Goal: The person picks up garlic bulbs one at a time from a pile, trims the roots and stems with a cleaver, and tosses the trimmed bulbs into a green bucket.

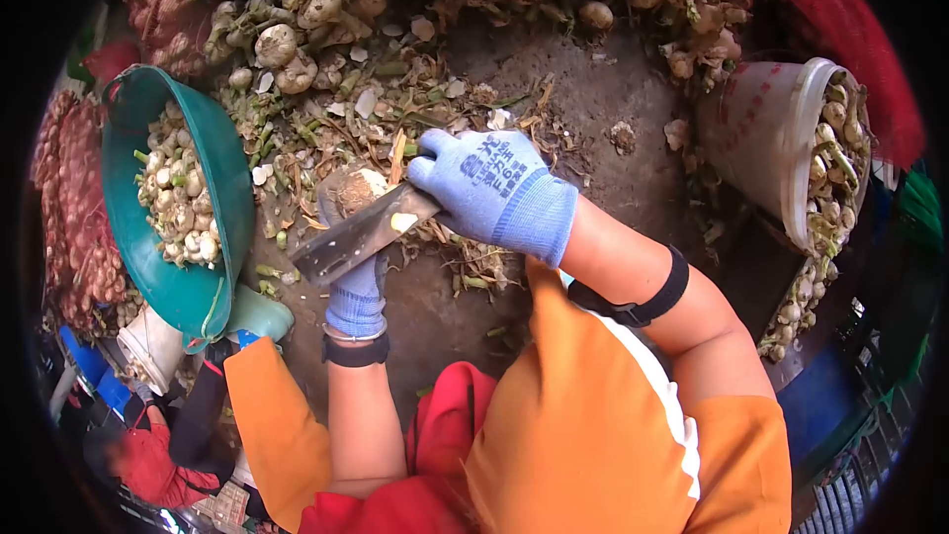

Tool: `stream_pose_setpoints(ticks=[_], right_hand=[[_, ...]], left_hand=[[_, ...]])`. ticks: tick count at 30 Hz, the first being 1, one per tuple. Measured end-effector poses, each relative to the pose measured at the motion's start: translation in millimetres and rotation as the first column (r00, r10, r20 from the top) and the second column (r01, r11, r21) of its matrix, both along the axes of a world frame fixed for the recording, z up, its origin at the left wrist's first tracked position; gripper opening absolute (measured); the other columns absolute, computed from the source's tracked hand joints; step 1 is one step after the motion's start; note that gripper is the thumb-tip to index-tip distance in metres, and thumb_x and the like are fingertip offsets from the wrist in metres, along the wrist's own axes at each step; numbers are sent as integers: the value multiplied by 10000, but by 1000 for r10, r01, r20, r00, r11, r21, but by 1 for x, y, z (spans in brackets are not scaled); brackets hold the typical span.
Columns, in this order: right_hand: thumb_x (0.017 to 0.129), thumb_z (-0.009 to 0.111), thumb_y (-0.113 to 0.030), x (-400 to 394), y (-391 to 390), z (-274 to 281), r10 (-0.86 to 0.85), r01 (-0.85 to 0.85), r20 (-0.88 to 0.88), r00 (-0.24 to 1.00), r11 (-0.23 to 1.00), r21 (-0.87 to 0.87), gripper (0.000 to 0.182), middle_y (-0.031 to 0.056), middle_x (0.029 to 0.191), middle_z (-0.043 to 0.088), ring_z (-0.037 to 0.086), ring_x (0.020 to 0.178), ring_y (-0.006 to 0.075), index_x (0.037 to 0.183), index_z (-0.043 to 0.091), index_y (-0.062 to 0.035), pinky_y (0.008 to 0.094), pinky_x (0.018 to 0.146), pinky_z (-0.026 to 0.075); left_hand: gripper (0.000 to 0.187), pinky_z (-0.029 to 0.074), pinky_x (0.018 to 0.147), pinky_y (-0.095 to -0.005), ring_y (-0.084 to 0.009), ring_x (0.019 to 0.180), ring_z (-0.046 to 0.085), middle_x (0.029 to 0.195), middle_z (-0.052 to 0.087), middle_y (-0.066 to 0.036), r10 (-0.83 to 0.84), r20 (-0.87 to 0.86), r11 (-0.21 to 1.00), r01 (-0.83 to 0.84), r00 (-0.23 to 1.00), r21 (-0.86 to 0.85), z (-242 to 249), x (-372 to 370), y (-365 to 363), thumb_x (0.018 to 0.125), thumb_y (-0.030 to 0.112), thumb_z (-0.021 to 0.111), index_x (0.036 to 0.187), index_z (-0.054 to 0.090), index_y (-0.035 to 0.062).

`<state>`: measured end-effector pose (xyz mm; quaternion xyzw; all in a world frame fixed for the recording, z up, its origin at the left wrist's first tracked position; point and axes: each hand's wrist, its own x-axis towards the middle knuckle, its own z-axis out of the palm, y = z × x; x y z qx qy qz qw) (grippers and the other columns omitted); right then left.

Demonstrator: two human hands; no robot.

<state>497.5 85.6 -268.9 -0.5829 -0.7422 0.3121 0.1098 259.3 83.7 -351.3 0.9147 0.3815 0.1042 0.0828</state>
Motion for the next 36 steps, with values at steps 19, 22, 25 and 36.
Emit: stream_pose_setpoints(ticks=[19, 22, 25, 36], right_hand=[[801, 587, -302, 63, 15, -62, -434, 405, -1, 901, 843, -355, 328, 157, 869, 703, 686, 825, 317, 1055, 704, -129, 413, 758, 546], [836, 687, -270, 26, 8, -62, -674, 114, -496, 548, 647, -754, 300, 35, 757, 671, 632, 618, 135, 1014, 673, -29, 297, 590, 530], [825, 696, -257, 11, 21, 5, -586, 39, -490, 645, 666, -745, 303, 57, 829, 662, 634, 760, 148, 1025, 660, -33, 331, 686, 525], [826, 613, -288, 43, 99, -75, -226, 223, 72, 971, 973, 55, 257, 137, 1215, 584, 630, 1026, 325, 995, 695, -112, 441, 879, 508]], left_hand=[[563, 505, 928, -330, -188, 1043, 588, 1141, 581, -87, 615, 556, 505, 262, 560, -823, 93, 54, 0, 739, 32, 816, 1205, 500, 58], [809, 457, 1030, -361, -255, 1181, 542, 1351, 476, -144, 384, 463, 800, -38, 798, -599, 62, 51, 13, 745, 202, 858, 1390, 395, 47], [733, 455, 1050, -389, -300, 1202, 556, 1360, 476, -170, 859, 337, 319, 110, 385, -941, 44, 40, 3, 810, 123, 770, 1420, 377, 27], [579, 586, 676, -287, -226, 1023, 616, 1255, 581, -154, 876, 232, 482, 754, -423, -445, 120, -50, 81, 899, 402, 657, 1327, 482, 54]])
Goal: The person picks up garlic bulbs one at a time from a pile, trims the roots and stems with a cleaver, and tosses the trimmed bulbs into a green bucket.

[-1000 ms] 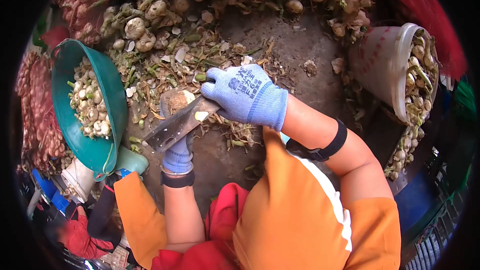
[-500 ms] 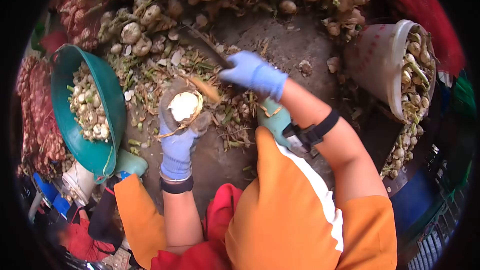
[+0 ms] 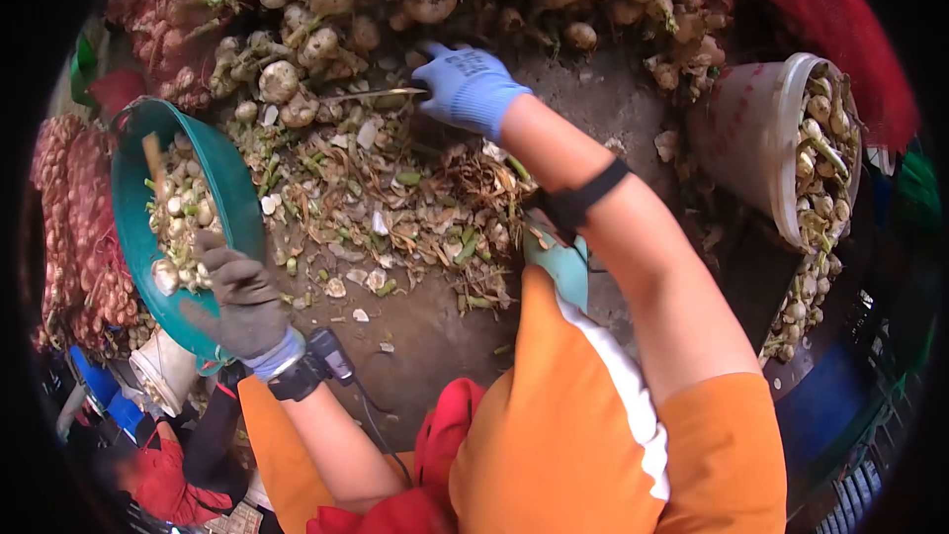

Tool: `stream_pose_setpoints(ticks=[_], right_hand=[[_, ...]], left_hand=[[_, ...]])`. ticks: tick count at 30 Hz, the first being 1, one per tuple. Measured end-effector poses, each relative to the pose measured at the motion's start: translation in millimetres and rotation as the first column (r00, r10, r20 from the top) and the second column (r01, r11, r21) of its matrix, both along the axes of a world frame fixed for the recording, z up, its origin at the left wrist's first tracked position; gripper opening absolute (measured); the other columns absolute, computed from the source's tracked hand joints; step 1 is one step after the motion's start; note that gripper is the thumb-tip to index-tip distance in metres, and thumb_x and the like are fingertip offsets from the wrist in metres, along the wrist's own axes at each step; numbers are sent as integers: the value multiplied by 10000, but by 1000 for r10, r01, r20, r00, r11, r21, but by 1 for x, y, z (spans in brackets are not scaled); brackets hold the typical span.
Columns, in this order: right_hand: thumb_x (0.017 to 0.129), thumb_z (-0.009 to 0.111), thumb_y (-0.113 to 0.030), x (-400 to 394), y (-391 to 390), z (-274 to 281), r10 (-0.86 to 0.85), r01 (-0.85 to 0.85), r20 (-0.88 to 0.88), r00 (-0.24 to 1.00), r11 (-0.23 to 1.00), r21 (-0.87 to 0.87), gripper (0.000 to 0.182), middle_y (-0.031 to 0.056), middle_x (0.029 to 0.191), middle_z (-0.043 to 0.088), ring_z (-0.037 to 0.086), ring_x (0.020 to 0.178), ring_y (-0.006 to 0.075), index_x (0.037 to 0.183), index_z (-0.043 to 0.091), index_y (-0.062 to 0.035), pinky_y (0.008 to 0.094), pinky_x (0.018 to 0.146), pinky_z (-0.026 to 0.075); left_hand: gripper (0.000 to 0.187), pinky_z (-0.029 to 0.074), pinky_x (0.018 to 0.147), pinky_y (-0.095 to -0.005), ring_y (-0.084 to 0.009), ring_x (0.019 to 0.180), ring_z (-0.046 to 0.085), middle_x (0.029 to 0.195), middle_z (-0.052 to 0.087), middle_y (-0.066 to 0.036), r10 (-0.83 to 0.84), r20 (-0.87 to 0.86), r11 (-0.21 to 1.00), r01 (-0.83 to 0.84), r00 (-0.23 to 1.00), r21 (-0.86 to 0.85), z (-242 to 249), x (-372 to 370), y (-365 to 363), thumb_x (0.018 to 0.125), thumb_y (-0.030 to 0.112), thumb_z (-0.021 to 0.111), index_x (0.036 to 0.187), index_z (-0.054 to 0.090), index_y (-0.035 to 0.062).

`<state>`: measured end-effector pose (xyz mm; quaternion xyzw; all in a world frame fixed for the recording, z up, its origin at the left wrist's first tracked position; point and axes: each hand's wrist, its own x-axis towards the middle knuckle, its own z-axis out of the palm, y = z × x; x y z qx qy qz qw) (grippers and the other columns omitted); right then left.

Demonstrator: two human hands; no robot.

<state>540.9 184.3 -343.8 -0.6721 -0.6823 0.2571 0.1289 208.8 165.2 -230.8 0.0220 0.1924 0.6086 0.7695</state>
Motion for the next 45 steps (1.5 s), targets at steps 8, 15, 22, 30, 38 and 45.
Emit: stream_pose_setpoints(ticks=[8, 15, 22, 30, 38, 45], right_hand=[[807, 674, -334, -19, 3, -24, -39, 54, 103, 994, 988, -146, 318, 135, 1221, 580, 601, 1088, 359, 1041, 699, -119, 446, 925, 494], [833, 667, -342, -13, 27, -28, -45, 64, 157, 987, 991, -118, 317, 145, 1194, 575, 599, 1100, 334, 1085, 676, -150, 467, 950, 467], [812, 688, -359, -9, 17, -20, -51, 53, 115, 992, 999, -9, 413, 145, 1208, 565, 602, 1058, 369, 1166, 648, -149, 462, 908, 492], [774, 649, -345, -27, -26, 28, 4, 6, -360, 933, 1000, 27, 321, 173, 891, 665, 655, 892, 340, 949, 700, -81, 421, 790, 509], [813, 684, -352, -33, -87, 62, 13, -25, -226, 974, 998, -53, 284, 110, 892, 641, 666, 823, 297, 927, 669, -93, 430, 739, 530], [727, 706, -223, -41, -100, 74, 277, -277, -80, 958, 961, 13, 332, 110, 1106, 587, 635, 926, 323, 1015, 596, -102, 445, 731, 538]], left_hand=[[438, 591, 847, -385, -293, 1067, 651, 1210, 644, -156, -325, -185, 930, 278, 927, -242, -76, 35, -34, 1003, 374, 508, 1273, 565, 34], [387, 588, 864, -393, -300, 1081, 648, 1225, 636, -172, -432, -188, 866, 347, 882, -361, -107, 57, -56, 1016, 308, 494, 1283, 553, 34], [413, 587, 866, -390, -294, 1082, 647, 1246, 628, -160, -482, -218, 841, 379, 849, -386, -117, 63, -72, 1003, 319, 518, 1306, 533, 39], [416, 540, 909, -368, -269, 1083, 624, 1219, 622, -132, -502, -321, 833, 348, 803, -431, -97, 95, -67, 997, 288, 546, 1328, 511, 39], [492, 551, 899, -323, -220, 940, 683, 1078, 662, -103, -396, -790, 917, 239, 468, -318, -93, 76, -64, 802, -16, 742, 1249, 537, 8], [782, 514, 989, -395, -294, 1188, 567, 1351, 504, -184, -54, -999, 773, 632, -9, -47, -46, 82, -64, 816, 165, 773, 1431, 309, 34]])
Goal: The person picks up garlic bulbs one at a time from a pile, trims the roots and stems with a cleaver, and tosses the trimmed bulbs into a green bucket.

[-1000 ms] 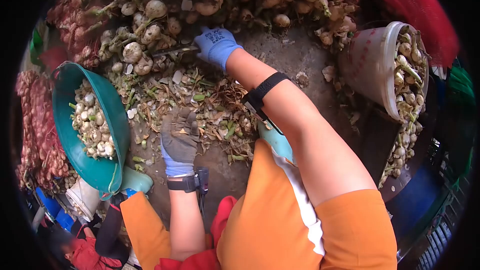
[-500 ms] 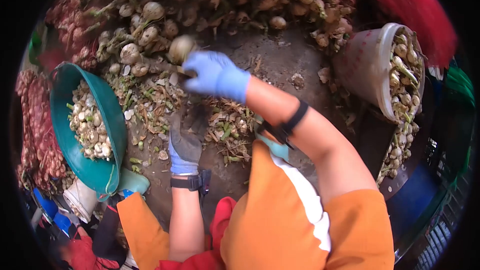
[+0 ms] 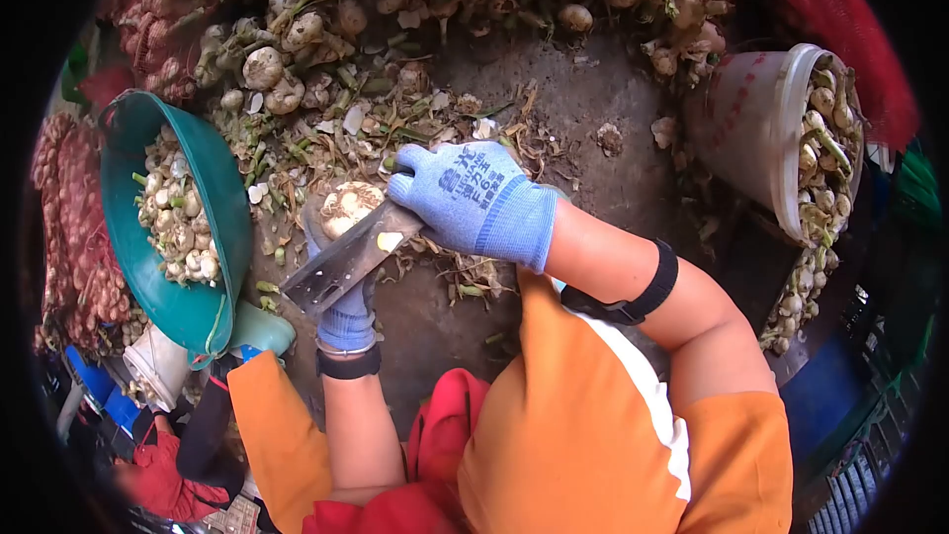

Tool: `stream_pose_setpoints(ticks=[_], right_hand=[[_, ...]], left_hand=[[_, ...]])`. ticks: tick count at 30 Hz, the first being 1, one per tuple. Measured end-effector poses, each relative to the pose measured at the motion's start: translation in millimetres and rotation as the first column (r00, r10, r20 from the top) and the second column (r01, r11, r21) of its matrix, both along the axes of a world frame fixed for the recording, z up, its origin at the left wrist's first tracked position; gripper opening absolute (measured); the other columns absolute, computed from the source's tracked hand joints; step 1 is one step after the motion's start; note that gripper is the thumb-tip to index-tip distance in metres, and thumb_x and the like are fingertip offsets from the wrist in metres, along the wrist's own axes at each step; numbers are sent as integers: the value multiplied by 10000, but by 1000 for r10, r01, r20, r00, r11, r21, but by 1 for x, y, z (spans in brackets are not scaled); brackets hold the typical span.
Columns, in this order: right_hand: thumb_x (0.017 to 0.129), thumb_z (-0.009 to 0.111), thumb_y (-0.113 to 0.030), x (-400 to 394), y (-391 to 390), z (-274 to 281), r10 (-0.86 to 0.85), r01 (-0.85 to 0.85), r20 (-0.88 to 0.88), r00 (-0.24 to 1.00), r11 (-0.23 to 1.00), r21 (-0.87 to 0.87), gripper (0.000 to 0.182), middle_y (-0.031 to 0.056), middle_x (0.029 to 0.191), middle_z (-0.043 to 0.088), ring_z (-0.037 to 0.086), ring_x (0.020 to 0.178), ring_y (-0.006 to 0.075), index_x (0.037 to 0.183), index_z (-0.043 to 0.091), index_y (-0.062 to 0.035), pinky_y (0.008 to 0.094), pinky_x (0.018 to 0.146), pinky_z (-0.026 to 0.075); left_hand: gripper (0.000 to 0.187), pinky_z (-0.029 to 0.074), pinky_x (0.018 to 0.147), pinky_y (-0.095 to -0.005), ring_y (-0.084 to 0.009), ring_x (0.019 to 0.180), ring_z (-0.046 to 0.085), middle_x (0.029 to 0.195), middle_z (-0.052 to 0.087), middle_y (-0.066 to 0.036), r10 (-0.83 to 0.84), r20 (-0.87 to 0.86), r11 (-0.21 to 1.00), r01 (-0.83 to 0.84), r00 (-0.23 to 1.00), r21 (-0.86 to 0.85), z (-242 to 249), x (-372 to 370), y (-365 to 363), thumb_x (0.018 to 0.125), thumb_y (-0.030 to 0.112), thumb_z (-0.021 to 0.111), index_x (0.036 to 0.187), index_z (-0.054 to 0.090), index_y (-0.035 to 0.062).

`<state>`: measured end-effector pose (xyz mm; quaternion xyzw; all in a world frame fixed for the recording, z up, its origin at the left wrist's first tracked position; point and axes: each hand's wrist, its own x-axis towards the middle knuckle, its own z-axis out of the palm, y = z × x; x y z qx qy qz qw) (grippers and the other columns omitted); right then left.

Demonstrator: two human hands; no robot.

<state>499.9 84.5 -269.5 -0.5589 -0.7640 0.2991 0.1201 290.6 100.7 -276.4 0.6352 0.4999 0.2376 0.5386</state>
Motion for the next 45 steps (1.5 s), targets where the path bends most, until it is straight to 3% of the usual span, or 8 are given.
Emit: stream_pose_setpoints(ticks=[11, 15, 21, 23, 27, 32, 37, 45], right_hand=[[709, 658, -217, -1, 4, -44, -103, 102, -90, 991, 995, -18, 263, 78, 904, 575, 632, 828, 323, 957, 603, -149, 452, 659, 511], [766, 635, -204, 43, 19, -86, -478, 461, 57, 877, 800, -383, 169, 106, 745, 684, 689, 737, 288, 883, 680, -90, 388, 678, 552], [801, 678, -287, -2, 9, -50, -717, 85, -571, 400, 650, -755, 310, 98, 747, 678, 649, 644, 153, 919, 674, 0, 326, 618, 523], [796, 689, -229, 2, 13, -21, -436, 144, -483, 760, 837, -528, 248, 94, 779, 642, 619, 755, 165, 936, 646, -28, 337, 694, 505], [721, 696, -197, 8, 8, 5, -168, 183, -260, 951, 983, 35, 281, 140, 949, 605, 618, 829, 381, 956, 625, -60, 444, 699, 509], [780, 608, -327, 64, 18, -53, -99, 281, 337, 936, 789, -546, 298, 167, 991, 701, 663, 951, 355, 968, 723, -126, 433, 807, 529], [793, 652, -241, 106, 24, -68, -488, 491, 213, 846, 870, 45, 238, 141, 1159, 621, 632, 1006, 343, 1002, 680, -130, 423, 830, 524], [763, 720, -341, 99, 94, -91, -579, 471, 498, 646, 815, 338, 289, 75, 1219, 611, 620, 1059, 308, 1026, 718, -220, 456, 865, 496]], left_hand=[[641, 560, 902, -412, -334, 1190, 558, 1330, 519, -191, 460, 156, 652, -214, 874, -727, -22, -29, -9, 838, 68, 677, 1399, 370, 36], [845, 530, 923, -377, -223, 1117, 573, 1221, 550, -118, 211, 337, 878, -26, 917, -479, 40, -1, -12, 630, 90, 874, 1340, 418, 50], [981, 405, 1081, -352, -232, 1319, 433, 1499, 357, -109, -77, 12, 996, 78, 997, -42, -19, 2, -5, 715, 156, 855, 1504, 278, 62], [812, 423, 1076, -336, -215, 1280, 480, 1400, 477, -121, 389, 553, 839, -35, 737, -543, -18, 6, -10, 813, 139, 756, 1489, 317, 40], [381, 460, 961, -365, -213, 1095, 591, 1183, 618, -108, 132, 144, 950, -83, 981, -301, -28, -11, -14, 934, 207, 594, 1238, 576, -23], [464, 537, 919, -377, -252, 1071, 618, 1222, 594, -143, 400, 332, 916, -363, 854, -170, -11, -42, 15, 871, 139, 684, 1276, 535, -31], [514, 568, 902, -377, -269, 1187, 570, 1323, 563, -135, 598, 764, 797, 288, -243, -531, 32, -94, 60, 944, 333, 596, 1351, 487, 37], [536, 562, 931, -390, -295, 1106, 626, 1252, 604, -149, 652, 637, 699, 0, 411, -716, -10, -18, 30, 990, 364, 544, 1394, 448, 26]])
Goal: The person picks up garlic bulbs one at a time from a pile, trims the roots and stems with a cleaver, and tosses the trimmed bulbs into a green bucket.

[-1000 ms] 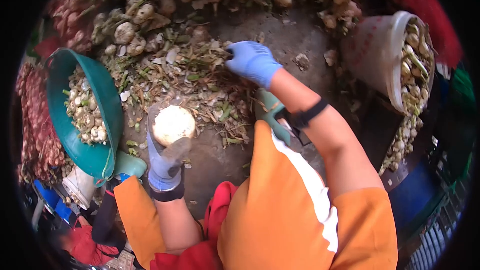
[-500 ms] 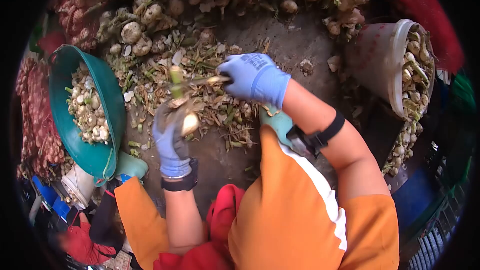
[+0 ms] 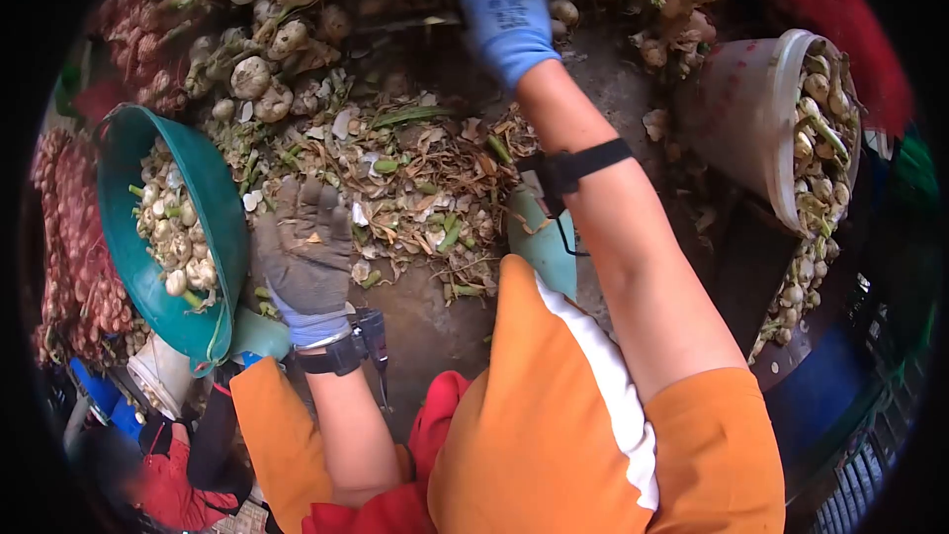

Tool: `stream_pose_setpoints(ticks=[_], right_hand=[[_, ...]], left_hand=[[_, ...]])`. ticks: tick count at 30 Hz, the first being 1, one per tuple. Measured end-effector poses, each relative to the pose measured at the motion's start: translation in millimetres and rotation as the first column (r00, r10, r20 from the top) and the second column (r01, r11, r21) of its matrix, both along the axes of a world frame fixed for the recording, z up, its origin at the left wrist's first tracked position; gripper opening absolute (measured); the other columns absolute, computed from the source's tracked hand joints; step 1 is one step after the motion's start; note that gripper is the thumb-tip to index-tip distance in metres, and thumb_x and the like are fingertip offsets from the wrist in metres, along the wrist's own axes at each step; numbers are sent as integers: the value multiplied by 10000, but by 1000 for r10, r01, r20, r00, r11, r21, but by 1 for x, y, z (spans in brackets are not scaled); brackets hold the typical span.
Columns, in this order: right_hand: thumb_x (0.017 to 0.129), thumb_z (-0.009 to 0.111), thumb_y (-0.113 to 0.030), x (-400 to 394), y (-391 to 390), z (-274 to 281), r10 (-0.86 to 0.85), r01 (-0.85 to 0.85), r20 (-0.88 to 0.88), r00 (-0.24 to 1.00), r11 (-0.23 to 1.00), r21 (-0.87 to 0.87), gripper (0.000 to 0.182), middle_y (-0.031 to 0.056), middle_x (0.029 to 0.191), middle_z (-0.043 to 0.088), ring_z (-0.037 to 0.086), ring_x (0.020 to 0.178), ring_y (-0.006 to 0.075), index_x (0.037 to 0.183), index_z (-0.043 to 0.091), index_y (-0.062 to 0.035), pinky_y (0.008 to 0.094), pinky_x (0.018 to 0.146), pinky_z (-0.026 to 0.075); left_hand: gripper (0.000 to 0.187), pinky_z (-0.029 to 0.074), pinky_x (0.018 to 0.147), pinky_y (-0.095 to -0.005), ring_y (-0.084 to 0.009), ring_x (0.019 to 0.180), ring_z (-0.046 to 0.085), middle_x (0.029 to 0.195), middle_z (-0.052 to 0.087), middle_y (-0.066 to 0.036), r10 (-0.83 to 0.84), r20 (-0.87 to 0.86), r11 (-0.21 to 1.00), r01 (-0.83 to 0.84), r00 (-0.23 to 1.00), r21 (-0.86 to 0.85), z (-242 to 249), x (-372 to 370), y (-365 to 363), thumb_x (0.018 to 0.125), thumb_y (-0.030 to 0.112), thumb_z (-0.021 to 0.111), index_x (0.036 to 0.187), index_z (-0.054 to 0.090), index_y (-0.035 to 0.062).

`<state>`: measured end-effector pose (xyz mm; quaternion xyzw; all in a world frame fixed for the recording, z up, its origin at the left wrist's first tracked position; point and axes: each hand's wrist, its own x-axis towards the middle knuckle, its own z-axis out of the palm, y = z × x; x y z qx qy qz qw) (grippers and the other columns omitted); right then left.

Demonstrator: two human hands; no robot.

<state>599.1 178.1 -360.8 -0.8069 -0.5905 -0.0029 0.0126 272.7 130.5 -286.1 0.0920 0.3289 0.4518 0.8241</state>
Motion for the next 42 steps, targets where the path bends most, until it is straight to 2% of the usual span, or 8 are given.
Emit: stream_pose_setpoints(ticks=[11, 13, 16, 19, 25, 29, 31, 42], right_hand=[[803, 671, -232, 8, -22, 1, -122, 36, -450, 885, 980, -195, 299, 134, 951, 702, 691, 874, 298, 1077, 693, -114, 426, 779, 544], [785, 750, -257, -19, -49, -4, -274, 27, -962, -15, 961, -274, 321, 45, 810, 697, 631, 720, 80, 1018, 708, -40, 246, 668, 509], [809, 742, -325, -55, -70, 62, -320, -162, -947, 26, 933, -320, 363, 6, 807, 667, 583, 723, 72, 1030, 698, -41, 252, 683, 490], [815, 727, -308, -68, -96, 63, -289, -163, -945, -155, 951, -264, 339, -22, 798, 649, 552, 737, 56, 1036, 703, -51, 260, 699, 479], [795, 701, -179, -72, -102, 77, 367, -411, -630, 685, 908, 83, 258, 89, 1069, 639, 647, 946, 283, 1020, 638, -70, 368, 789, 529], [785, 704, -251, -87, -106, 83, 454, -519, -591, 667, 852, 69, 290, 107, 1099, 593, 632, 975, 318, 1017, 609, -105, 432, 766, 535], [779, 708, -250, -91, -105, 87, 476, -537, -583, 658, 840, 80, 304, 107, 1105, 593, 634, 971, 315, 1026, 605, -106, 435, 756, 535], [753, 709, -241, -91, -104, 77, 346, -459, -721, 600, 887, 44, 296, 118, 1017, 596, 644, 934, 332, 980, 604, -84, 450, 738, 533]], left_hand=[[453, 568, 886, -376, -268, 1062, 638, 1207, 602, -130, -165, -242, 986, 168, 956, -8, -28, 30, -26, 985, 234, 572, 1376, 448, 41], [447, 561, 867, -370, -250, 1033, 644, 1152, 608, -111, -233, -363, 970, 242, 902, -21, -27, 45, -35, 979, 214, 588, 1364, 453, 30], [443, 554, 864, -354, -224, 995, 641, 1107, 596, -89, -357, -170, 926, 324, 918, -196, -39, 41, -43, 976, 214, 596, 1353, 457, 28], [448, 512, 702, -256, -130, 798, 588, 995, 613, -75, -354, -569, 876, 476, 742, 76, -40, 33, -37, 951, 196, 618, 1344, 456, 56], [509, 521, 855, -278, -152, 1015, 597, 1128, 591, -71, -216, -656, 910, 393, 724, 134, -7, 31, -42, 814, 44, 758, 1260, 513, 54], [494, 527, 843, -309, -176, 974, 610, 1103, 608, -87, 149, -922, 543, 750, 358, 379, -16, 21, -42, 836, 154, 755, 1247, 503, 47], [497, 544, 863, -321, -198, 1009, 619, 1153, 608, -118, -138, -896, 726, 658, 423, 199, -4, 24, -42, 910, 128, 680, 1328, 432, 24], [521, 548, 681, -277, -137, 859, 613, 1087, 600, -90, -88, -701, 943, 286, 707, 171, -41, 12, -55, 859, 153, 744, 1288, 462, 61]])
